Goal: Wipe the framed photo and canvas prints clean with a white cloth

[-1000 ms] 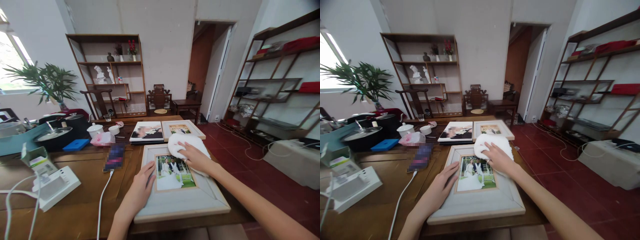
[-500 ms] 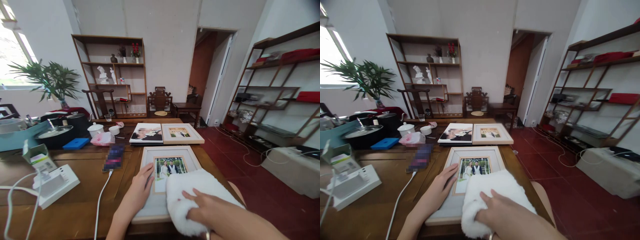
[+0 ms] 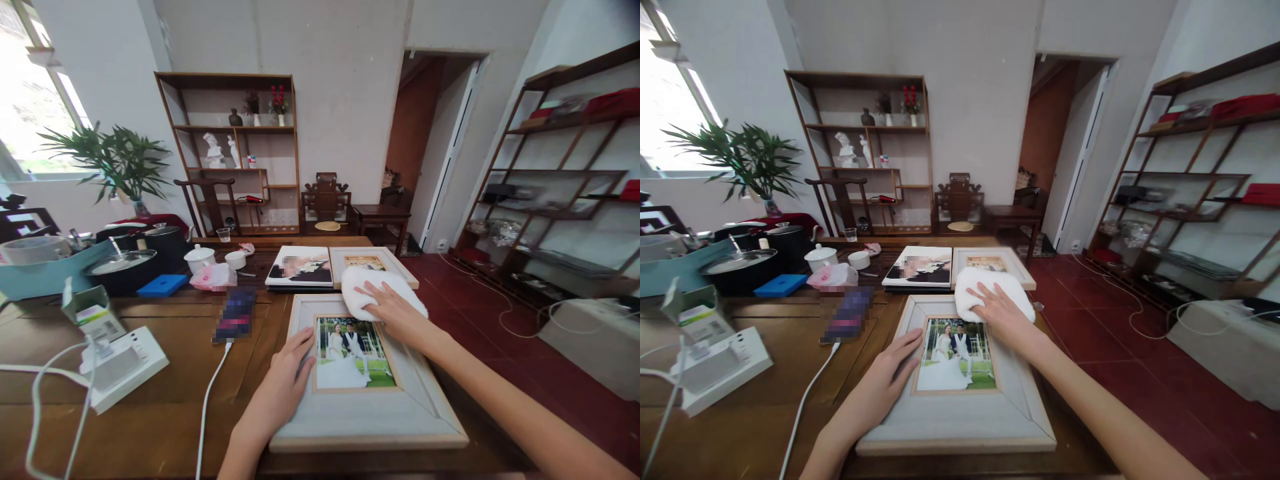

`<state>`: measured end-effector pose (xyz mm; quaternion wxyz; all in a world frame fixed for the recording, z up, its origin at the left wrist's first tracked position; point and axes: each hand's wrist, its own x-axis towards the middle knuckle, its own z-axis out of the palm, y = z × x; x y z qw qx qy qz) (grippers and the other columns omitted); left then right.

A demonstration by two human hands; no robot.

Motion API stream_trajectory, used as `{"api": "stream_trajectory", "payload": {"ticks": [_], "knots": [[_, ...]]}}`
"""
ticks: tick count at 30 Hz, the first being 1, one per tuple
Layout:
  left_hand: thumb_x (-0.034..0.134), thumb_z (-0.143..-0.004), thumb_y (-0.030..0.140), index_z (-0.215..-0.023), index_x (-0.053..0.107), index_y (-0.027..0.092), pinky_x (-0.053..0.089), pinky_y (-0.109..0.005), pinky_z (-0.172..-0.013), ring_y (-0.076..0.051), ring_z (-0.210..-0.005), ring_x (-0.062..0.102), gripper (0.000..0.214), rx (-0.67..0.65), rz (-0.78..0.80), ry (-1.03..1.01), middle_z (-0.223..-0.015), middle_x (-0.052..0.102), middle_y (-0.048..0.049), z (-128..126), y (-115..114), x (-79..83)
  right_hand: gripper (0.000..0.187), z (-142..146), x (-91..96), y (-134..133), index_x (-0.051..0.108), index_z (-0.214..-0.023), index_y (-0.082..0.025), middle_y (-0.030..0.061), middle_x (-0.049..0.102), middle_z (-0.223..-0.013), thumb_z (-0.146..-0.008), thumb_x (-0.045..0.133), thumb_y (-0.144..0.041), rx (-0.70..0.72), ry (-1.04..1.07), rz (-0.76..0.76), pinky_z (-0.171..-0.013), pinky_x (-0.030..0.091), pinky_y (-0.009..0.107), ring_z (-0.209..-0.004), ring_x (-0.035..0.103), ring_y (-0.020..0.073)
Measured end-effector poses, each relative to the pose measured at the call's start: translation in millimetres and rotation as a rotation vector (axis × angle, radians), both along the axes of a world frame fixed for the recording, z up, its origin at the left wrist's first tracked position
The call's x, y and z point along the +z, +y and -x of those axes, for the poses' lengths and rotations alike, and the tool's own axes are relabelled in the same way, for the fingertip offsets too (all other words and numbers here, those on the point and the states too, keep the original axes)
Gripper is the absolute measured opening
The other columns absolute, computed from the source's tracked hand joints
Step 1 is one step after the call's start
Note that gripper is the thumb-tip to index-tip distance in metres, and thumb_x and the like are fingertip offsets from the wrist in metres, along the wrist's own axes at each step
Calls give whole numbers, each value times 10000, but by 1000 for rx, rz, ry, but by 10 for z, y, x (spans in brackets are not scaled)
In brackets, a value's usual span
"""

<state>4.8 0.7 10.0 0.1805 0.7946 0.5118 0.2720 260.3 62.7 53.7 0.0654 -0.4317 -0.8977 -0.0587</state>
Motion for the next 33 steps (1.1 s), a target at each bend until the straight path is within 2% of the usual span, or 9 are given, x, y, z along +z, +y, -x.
{"api": "stream_trajectory", "payload": {"ticks": [4, 9, 12, 16, 20, 23, 28, 30, 33], "knots": [[381, -873, 241, -1266, 467, 218, 329, -429, -1041, -217, -1265, 387, 403, -2, -10, -6, -1362, 440, -72, -4, 14, -11, 655, 74, -43, -98, 605, -1053, -144, 76, 344, -1410, -528, 327, 129, 11, -3, 94, -1057, 179, 511, -1333, 153, 262], [387, -870, 230, -1248, 488, 229, 333, -414, -1044, -210, -1253, 404, 391, -1, -47, -24, -1348, 460, -60, -9, 25, -37, 565, 247, 94, -756, 616, -1024, -157, 81, 405, -1372, -568, 376, 75, 11, -7, 288, -1029, 280, 472, -1281, 303, 286], [387, -870, 232, -1245, 492, 225, 331, -416, -1045, -212, -1256, 400, 389, 5, -38, -17, -1351, 456, -60, -15, 22, -37, 496, 339, 169, -1121, 634, -997, -165, 99, 412, -1361, -583, 442, 30, 28, -143, 450, -954, 384, 478, -1221, 384, 346], [380, -873, 240, -1248, 488, 210, 333, -425, -1042, -216, -1261, 392, 391, 14, -21, 4, -1358, 445, -67, -22, 15, -17, 490, 407, 117, -1316, 623, -1047, -186, 85, 376, -1379, -632, 440, -1, 47, -182, 500, -918, 404, 513, -1232, 350, 380], [388, -869, 225, -1233, 503, 214, 334, -404, -1046, -207, -1248, 411, 382, -11, -58, 11, -1343, 465, -63, -23, 12, 6, 632, 343, 28, -1126, 548, -1153, -188, 65, 368, -1398, -570, 417, 17, 14, 70, 357, -1044, 275, 444, -1298, 270, 276], [390, -868, 220, -1229, 505, 206, 336, -397, -1047, -206, -1240, 423, 380, -16, -71, 24, -1336, 474, -67, -21, 10, 26, 604, 234, -36, -717, 570, -1114, -170, 81, 375, -1394, -572, 394, 28, -28, 139, 209, -1070, 221, 421, -1304, 265, 242], [396, -865, 234, -1220, 515, 175, 336, -385, -1048, -210, -1243, 419, 379, -10, -49, 40, -1343, 464, -78, -18, 7, 58, 605, 158, -102, -16, 554, -1140, -143, 96, 330, -1417, -590, 388, 49, -52, 117, 2, -1072, 158, 477, -1329, 188, 247], [389, -869, 238, -1221, 514, 160, 332, -377, -1051, -208, -1246, 415, 382, -3, -33, 48, -1346, 459, -84, -19, 9, 59, 591, 192, -112, 54, 557, -1135, -139, 108, 350, -1405, -598, 391, 43, -55, 103, 6, -1061, 141, 510, -1331, 173, 265], [386, -871, 246, -1226, 509, 156, 328, -376, -1053, -208, -1247, 414, 386, 11, -27, 42, -1342, 463, -88, -24, 14, 38, 551, 260, -102, -150, 570, -1114, -143, 123, 392, -1377, -612, 404, 13, 8, 88, 81, -1057, 133, 514, -1321, 200, 279]]}}
